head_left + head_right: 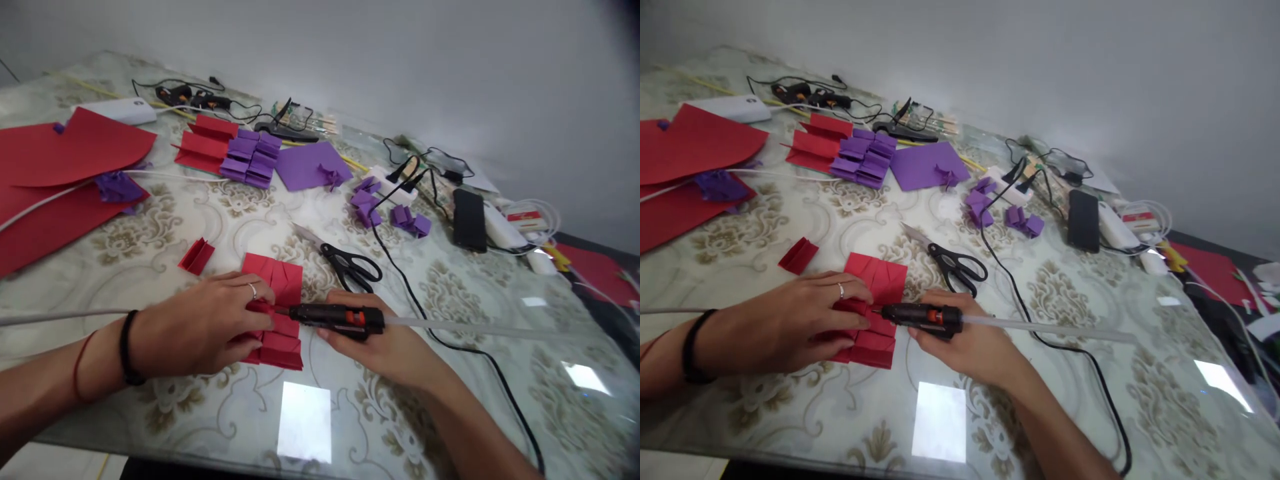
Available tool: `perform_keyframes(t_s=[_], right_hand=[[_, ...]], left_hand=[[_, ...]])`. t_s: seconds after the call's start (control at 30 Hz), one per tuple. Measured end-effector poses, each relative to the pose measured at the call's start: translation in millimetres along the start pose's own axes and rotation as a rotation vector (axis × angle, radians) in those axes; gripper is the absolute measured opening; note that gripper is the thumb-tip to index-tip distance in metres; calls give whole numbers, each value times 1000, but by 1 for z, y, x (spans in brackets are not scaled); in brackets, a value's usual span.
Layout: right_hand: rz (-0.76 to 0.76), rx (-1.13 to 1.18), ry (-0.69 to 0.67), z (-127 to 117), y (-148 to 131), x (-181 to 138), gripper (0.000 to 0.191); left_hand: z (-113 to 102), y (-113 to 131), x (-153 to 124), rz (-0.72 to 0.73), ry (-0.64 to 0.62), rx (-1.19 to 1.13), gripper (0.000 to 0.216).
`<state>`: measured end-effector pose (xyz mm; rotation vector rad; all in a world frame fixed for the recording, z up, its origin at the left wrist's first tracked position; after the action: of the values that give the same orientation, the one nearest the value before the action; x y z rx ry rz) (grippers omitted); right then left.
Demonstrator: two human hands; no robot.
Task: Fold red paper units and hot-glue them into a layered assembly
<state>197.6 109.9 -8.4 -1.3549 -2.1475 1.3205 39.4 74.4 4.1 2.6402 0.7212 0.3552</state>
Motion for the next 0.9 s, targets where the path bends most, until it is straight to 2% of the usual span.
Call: perform_keyframes(t_s=[0.1,0.33,0.77,0.9], right_hand=[[26,-16,35,1,4,2,18],[30,15,23,6,5,4,18],[-33,-74,114,5,2,3,13],[-27,-69,123,5,4,4,18]], left_hand=[[0,0,0,-5,-5,-15,13],[0,-3,-2,-26,-31,-14,15],[0,-4,-4,-17,-87,-53,29],[1,-6,-4,-19,-101,-66,28]])
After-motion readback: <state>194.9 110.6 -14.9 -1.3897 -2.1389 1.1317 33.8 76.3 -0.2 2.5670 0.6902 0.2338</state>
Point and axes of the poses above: each hand's wrist, its own x-axis towards the middle knuckle, its own z-axis out of the palm, y = z × x, the point moved 9 cm from there along x, towards the middle knuckle, and after that the axes turned 7 degrees about z, right-handed, at the moved point
